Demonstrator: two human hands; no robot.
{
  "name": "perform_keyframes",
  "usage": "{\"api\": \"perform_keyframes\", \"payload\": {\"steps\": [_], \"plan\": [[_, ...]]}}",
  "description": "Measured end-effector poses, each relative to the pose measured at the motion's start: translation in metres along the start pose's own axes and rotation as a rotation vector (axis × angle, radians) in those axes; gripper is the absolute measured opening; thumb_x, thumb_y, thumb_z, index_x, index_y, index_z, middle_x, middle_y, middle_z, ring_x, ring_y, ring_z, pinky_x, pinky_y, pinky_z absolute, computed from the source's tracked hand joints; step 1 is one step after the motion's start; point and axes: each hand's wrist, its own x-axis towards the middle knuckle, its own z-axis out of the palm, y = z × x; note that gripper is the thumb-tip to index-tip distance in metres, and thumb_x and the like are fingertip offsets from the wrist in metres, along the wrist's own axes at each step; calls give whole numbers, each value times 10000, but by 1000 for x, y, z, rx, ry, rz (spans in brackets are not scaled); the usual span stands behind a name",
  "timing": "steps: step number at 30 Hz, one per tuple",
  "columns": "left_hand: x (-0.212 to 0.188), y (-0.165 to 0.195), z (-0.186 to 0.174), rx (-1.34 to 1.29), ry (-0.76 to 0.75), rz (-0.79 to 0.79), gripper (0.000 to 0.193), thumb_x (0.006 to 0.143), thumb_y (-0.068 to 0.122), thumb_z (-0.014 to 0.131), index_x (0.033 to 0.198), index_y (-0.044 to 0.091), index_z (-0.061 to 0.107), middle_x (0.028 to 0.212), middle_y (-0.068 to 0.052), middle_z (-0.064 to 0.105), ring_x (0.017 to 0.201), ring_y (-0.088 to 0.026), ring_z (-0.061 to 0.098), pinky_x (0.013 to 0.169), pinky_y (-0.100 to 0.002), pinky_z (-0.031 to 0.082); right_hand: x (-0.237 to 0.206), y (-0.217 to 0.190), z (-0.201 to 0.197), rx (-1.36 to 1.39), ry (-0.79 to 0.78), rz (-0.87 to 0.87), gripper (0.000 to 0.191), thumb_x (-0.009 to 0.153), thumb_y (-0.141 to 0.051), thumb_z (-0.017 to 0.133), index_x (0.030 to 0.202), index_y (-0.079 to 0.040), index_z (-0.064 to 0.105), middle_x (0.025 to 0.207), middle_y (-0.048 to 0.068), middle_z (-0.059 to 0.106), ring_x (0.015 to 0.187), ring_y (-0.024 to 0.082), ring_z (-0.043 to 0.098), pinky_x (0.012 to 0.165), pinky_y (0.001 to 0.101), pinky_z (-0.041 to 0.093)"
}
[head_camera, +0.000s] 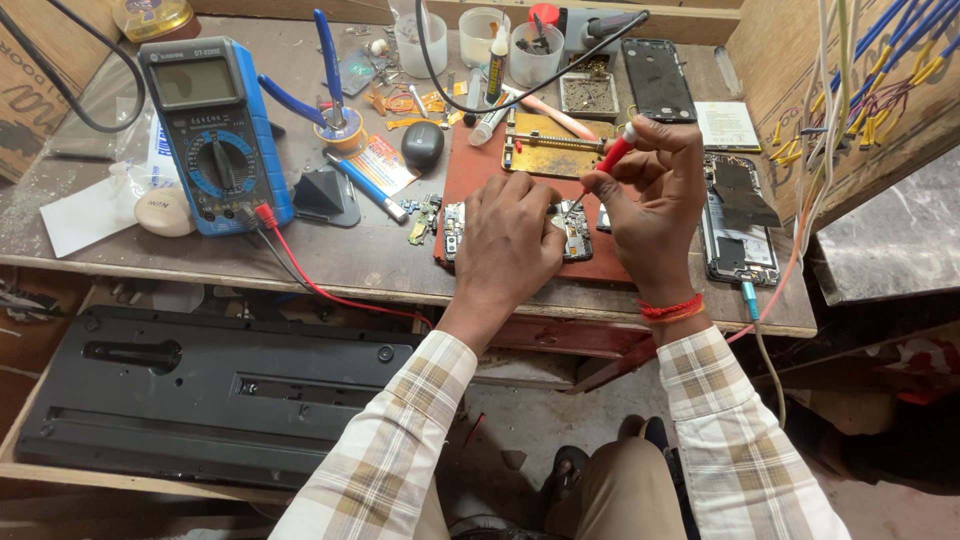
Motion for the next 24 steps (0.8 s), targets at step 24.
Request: {"api": "perform_keyframes", "payload": {"steps": [24], "plan": [[0, -1, -1, -10, 2, 8, 210, 779, 125, 673, 981, 79, 710, 953, -89, 625, 1011, -289, 596, 953, -464, 433, 0, -5, 0, 60, -8, 23, 488, 1005, 134, 710, 1372, -38, 438, 1244, 154, 624, 1130, 193, 673, 1040, 308, 593]]}}
